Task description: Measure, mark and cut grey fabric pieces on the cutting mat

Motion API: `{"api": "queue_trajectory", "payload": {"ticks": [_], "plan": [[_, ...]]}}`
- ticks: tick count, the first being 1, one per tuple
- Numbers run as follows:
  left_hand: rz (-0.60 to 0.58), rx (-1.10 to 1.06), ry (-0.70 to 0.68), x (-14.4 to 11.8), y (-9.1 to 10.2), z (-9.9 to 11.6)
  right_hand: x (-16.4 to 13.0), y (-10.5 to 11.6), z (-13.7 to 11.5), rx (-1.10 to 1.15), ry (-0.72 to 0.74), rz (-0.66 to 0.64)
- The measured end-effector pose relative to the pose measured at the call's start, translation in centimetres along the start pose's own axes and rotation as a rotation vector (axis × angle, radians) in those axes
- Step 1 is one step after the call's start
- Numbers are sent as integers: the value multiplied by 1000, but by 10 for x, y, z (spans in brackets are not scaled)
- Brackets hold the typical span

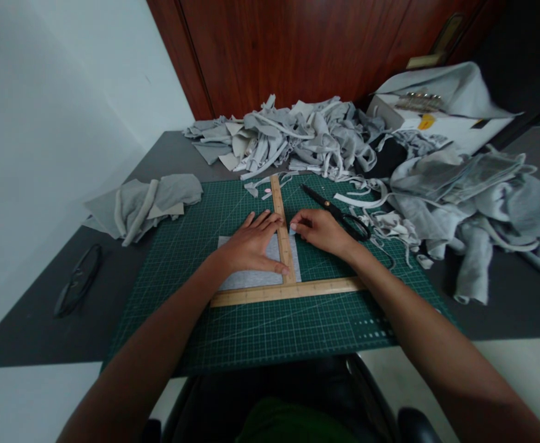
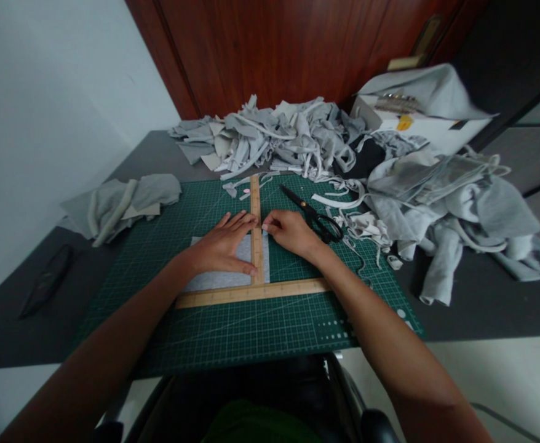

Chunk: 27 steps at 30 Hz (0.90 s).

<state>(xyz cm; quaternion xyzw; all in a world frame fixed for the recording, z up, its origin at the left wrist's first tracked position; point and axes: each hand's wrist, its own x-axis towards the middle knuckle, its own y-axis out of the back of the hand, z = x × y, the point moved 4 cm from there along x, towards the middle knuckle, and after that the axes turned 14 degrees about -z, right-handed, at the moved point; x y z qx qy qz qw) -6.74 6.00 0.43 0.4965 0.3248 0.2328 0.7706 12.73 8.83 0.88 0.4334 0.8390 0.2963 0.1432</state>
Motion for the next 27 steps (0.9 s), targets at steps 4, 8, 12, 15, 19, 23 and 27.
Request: {"api": "queue_trajectory", "payload": {"ticks": [4, 8, 12, 15, 19, 23, 27], "plan": [[-6, -2, 4, 0, 0, 1, -1, -2, -6, -80, 30, -49], [-18, -5, 16, -1, 2, 3, -1, -4, -8, -131, 40, -39], [-6, -6, 7, -1, 3, 5, -2, -6, -7, -137, 58, -32], [-12, -5, 4, -1, 2, 4, -2, -7, -7, -131, 75, -27], [-13, -11, 6, -1, 2, 3, -2, -8, -6, -124, 82, -11], [-20, -18, 15, -1, 2, 4, -1, -8, -6, -95, 41, 3], [-15, -20, 13, -1, 3, 5, -1, -7, -4, -69, -25, 65]]}}
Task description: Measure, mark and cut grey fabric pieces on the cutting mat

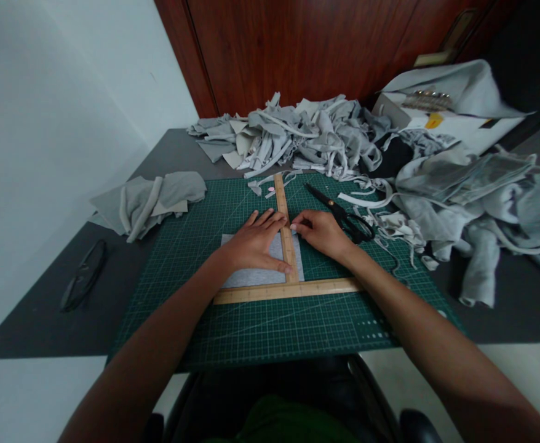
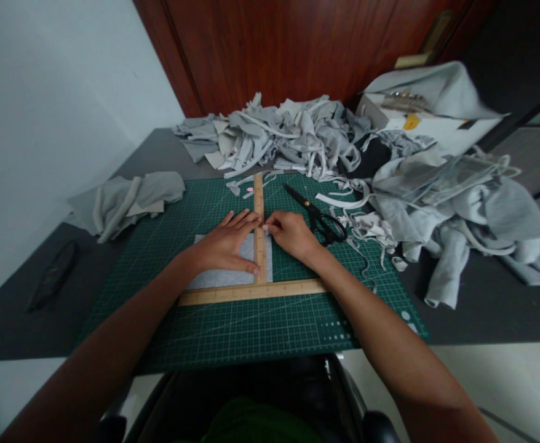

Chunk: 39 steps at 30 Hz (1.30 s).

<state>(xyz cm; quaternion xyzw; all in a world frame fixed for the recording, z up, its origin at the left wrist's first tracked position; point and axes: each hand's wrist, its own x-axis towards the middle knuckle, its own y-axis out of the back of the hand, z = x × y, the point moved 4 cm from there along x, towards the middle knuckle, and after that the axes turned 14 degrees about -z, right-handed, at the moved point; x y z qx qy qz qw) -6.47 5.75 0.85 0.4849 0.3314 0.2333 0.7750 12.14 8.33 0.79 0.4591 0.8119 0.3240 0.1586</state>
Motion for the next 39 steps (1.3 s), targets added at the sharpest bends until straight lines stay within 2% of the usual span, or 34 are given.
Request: {"api": "queue_trajectory", "payload": {"ticks": [6, 15, 25, 36, 39], "plan": [[-5, 13, 4, 0, 0, 0, -1, 2, 2, -4, -59, 107], [-19, 31, 12, 0, 0, 0, -1, 0, 1, 38, -6, 79], [-1, 31, -2, 1, -2, -1, -7, 0, -9, -48, 17, 34], [2, 24, -12, 0, -1, 0, -6, 4, -2, 32, -57, -83], [-7, 22, -5, 0, -1, 0, -4, 6, 3, 68, -107, -60]]}}
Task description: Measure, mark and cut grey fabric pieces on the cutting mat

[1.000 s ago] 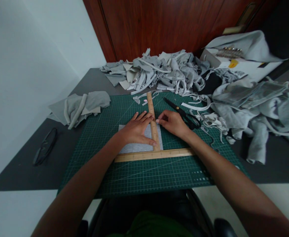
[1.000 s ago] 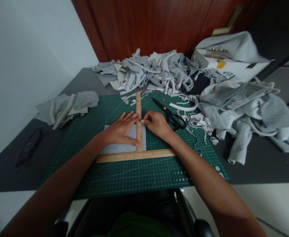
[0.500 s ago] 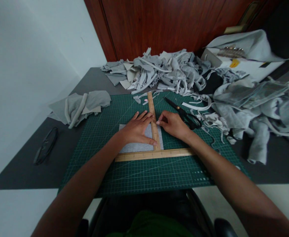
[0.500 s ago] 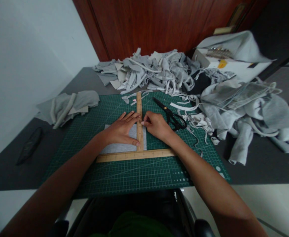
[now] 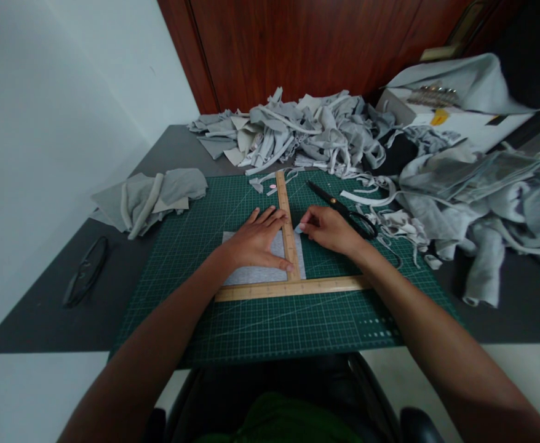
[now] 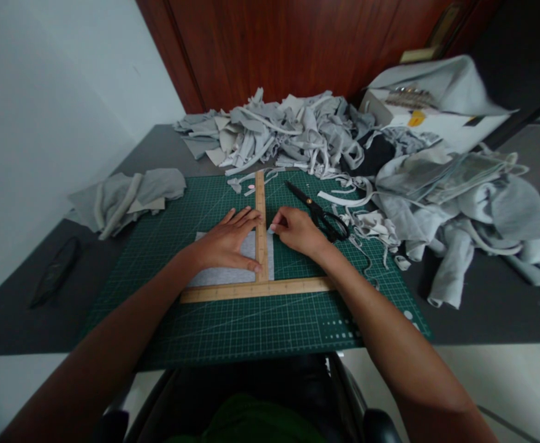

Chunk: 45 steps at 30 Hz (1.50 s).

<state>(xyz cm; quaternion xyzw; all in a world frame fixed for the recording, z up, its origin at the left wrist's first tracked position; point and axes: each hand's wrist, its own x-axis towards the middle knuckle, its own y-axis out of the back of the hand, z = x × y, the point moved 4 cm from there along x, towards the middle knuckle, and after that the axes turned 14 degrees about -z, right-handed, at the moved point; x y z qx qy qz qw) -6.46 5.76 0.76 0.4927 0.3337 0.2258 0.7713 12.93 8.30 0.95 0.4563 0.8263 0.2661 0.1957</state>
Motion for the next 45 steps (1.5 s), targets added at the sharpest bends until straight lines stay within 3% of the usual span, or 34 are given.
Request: {"api": "queue_trajectory", "payload": {"ticks": [6, 19, 29, 36, 42, 45], "plan": [[-1, 6, 0, 0, 0, 0, 1, -2, -1, -34, 7, 50], [-7, 1, -6, 0, 0, 0, -4, -2, -6, -127, 102, -7], [2, 1, -11, 1, -1, -1, -3, -4, -8, -113, 88, 52], [-3, 1, -6, 0, 0, 0, -6, -3, -12, -129, 91, 5], [-8, 6, -8, 0, 0, 1, -5, -1, -1, 87, 71, -118], [-4, -4, -14, -1, 1, 1, -2, 6, 3, 324, 85, -55]]}}
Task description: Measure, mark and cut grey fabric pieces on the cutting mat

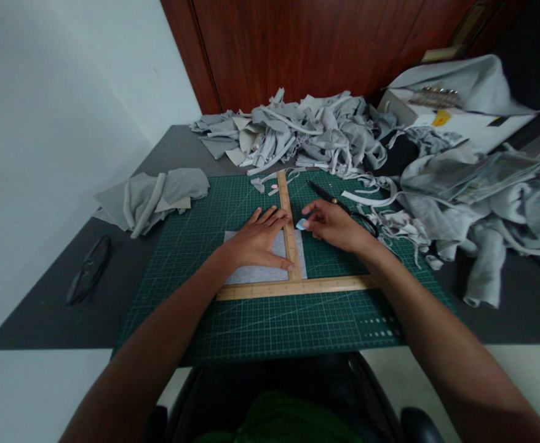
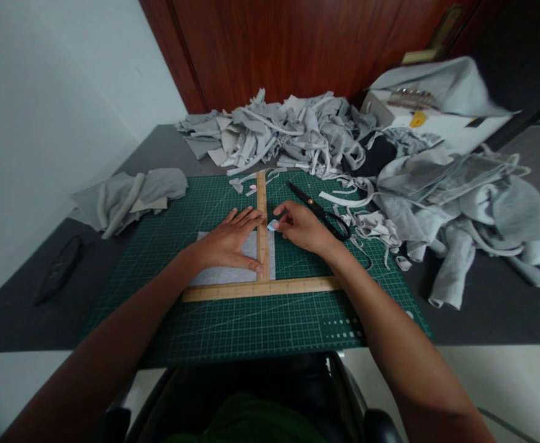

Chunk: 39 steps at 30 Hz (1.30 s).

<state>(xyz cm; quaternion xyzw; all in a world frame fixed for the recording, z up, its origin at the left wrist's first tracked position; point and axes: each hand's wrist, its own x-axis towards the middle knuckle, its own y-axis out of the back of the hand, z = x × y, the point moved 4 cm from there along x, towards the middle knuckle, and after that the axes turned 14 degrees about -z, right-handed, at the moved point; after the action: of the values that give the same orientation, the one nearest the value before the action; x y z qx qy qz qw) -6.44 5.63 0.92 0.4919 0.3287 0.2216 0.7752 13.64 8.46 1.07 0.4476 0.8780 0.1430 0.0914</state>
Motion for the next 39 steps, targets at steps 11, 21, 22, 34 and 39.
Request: {"api": "queue_trajectory", "payload": {"ticks": [11, 21, 22, 34, 39], "plan": [[-62, 50, -1, -2, 0, 1, -1, -4, -6, 664, -174, -64], [-49, 30, -26, -4, 1, 2, -10, -28, -26, 570, -115, -214], [-50, 23, -26, -4, 1, 2, -10, -25, -24, 471, -111, -199], [-41, 30, -12, -6, -3, 0, -37, -24, -29, -557, -223, -467], [-37, -13, -17, -7, 0, 1, -40, -34, -35, -613, -222, -462]]}}
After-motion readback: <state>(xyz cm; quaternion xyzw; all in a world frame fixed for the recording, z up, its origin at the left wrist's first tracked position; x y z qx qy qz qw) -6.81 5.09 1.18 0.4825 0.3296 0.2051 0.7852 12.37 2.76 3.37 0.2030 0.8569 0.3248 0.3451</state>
